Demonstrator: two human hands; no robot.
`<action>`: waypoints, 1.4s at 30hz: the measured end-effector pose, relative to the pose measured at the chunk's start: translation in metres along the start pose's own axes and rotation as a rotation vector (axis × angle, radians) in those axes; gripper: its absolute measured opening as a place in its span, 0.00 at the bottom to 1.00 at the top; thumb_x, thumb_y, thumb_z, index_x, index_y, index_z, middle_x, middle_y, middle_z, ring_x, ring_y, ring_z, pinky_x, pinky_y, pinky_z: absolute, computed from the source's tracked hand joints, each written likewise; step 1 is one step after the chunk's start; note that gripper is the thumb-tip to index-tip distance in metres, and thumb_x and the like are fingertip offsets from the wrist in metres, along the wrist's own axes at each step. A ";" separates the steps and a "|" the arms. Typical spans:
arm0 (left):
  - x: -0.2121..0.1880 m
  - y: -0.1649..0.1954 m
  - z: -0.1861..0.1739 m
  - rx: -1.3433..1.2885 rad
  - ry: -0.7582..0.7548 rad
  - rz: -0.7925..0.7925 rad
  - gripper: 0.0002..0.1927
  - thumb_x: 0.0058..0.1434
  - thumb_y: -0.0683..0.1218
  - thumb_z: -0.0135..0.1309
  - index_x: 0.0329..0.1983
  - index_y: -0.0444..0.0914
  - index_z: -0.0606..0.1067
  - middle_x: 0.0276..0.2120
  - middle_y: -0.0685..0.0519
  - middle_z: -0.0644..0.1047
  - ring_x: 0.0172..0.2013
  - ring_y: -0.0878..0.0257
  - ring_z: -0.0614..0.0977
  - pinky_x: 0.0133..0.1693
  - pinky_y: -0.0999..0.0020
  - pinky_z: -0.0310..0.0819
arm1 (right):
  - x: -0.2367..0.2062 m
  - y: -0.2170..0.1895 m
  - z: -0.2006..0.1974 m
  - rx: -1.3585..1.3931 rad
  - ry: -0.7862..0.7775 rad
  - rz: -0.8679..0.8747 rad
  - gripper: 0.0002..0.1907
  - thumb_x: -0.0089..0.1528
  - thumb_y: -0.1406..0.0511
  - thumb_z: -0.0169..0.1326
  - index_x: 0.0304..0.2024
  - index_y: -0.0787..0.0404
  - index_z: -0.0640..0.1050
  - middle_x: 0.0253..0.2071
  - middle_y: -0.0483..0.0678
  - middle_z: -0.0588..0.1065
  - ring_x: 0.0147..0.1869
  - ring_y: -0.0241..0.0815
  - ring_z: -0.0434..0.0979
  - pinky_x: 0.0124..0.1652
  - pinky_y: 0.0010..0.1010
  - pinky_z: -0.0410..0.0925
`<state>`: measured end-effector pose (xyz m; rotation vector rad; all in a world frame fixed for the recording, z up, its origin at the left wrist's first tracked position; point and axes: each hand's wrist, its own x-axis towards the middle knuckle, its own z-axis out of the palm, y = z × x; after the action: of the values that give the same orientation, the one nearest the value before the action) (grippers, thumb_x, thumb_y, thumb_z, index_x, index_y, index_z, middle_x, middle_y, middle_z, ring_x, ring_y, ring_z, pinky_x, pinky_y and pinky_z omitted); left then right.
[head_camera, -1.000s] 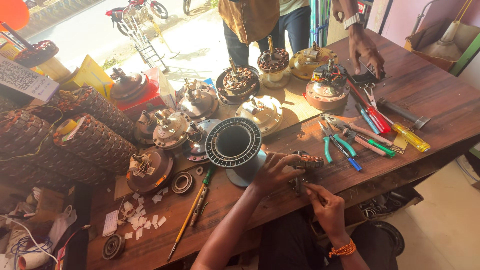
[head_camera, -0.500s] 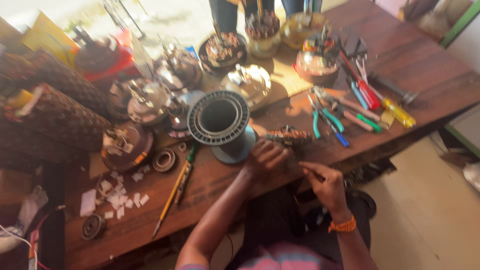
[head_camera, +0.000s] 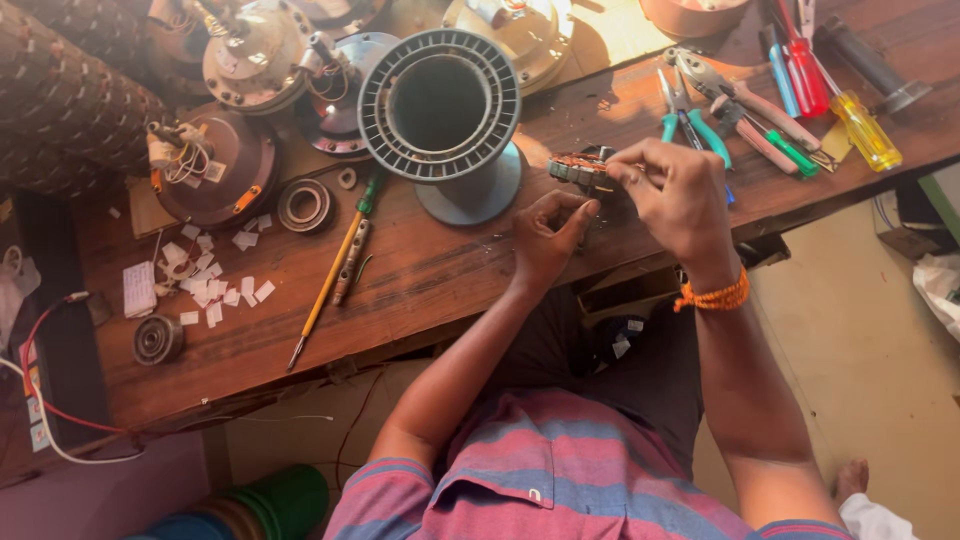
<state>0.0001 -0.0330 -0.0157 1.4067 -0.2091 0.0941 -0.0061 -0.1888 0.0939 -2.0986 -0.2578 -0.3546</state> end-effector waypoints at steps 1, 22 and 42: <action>0.001 -0.001 0.002 -0.064 0.014 -0.034 0.06 0.66 0.44 0.62 0.36 0.35 0.79 0.22 0.61 0.76 0.22 0.77 0.73 0.25 0.79 0.64 | 0.007 0.003 0.003 0.005 -0.001 0.014 0.05 0.66 0.71 0.62 0.43 0.68 0.82 0.34 0.49 0.81 0.40 0.30 0.81 0.42 0.25 0.76; -0.005 0.020 0.019 0.449 0.245 0.421 0.05 0.66 0.47 0.62 0.42 0.44 0.79 0.30 0.61 0.77 0.33 0.69 0.73 0.39 0.70 0.66 | -0.012 0.076 -0.017 0.268 0.156 0.298 0.06 0.65 0.70 0.65 0.42 0.67 0.83 0.26 0.34 0.71 0.28 0.20 0.60 0.28 0.17 0.53; 0.043 0.040 -0.031 0.965 -0.311 1.085 0.22 0.59 0.47 0.60 0.58 0.52 0.73 0.52 0.59 0.78 0.52 0.59 0.77 0.54 0.60 0.69 | -0.057 0.019 0.033 -0.294 0.160 -0.100 0.06 0.64 0.71 0.65 0.42 0.67 0.81 0.35 0.57 0.78 0.39 0.50 0.79 0.36 0.35 0.69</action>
<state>0.0371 0.0017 0.0265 2.0992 -1.3084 0.9758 -0.0479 -0.1726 0.0422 -2.3339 -0.2268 -0.6504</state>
